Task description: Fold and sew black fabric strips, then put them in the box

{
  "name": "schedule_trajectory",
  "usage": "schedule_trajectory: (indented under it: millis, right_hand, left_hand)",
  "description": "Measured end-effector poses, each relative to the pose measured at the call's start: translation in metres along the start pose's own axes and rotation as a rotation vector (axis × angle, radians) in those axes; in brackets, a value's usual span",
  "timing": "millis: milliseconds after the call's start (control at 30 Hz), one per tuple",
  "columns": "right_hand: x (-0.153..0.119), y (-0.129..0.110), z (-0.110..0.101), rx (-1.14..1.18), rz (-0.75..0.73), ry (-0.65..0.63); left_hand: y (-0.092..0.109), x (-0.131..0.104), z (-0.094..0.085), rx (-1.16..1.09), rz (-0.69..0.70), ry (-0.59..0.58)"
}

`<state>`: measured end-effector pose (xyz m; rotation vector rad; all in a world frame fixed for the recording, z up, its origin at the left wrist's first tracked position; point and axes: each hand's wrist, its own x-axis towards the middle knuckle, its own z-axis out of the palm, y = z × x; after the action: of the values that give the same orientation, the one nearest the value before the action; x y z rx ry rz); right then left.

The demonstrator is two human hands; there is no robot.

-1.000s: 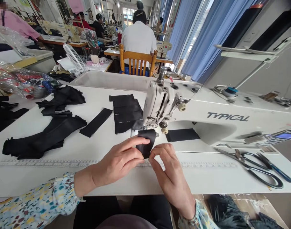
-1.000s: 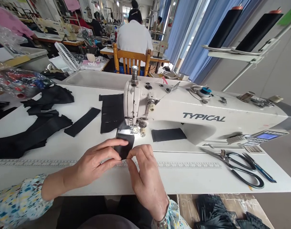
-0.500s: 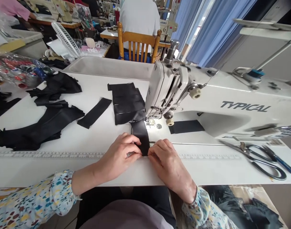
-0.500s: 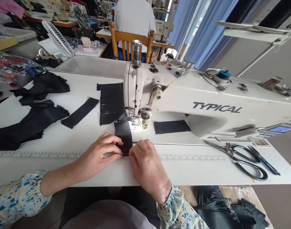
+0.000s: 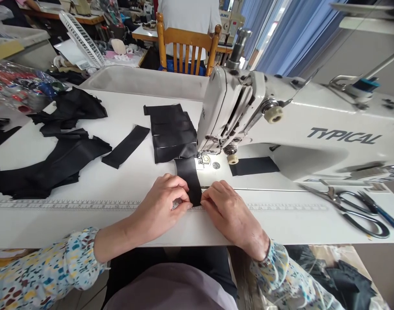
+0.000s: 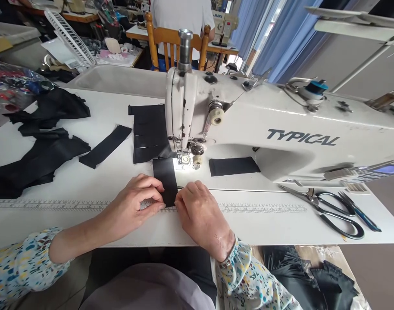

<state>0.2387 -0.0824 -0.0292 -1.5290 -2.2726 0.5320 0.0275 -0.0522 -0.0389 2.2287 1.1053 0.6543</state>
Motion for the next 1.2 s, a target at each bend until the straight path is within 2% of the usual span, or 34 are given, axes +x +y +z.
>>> schedule_trajectory:
  millis: [233, 833, 1200]
  right_hand:
    - [0.005, 0.003, 0.002, -0.054, -0.003, 0.023]
    - [0.007, 0.007, 0.001, -0.076, -0.023, 0.013]
    - [0.018, 0.007, -0.010, -0.090, 0.009, -0.112]
  left_hand:
    - [0.001, 0.004, -0.001, 0.006, -0.002, 0.010]
    - [0.003, 0.016, -0.003, 0.069, 0.008, -0.070]
    - [-0.001, 0.014, -0.001, 0.112, 0.061, -0.045]
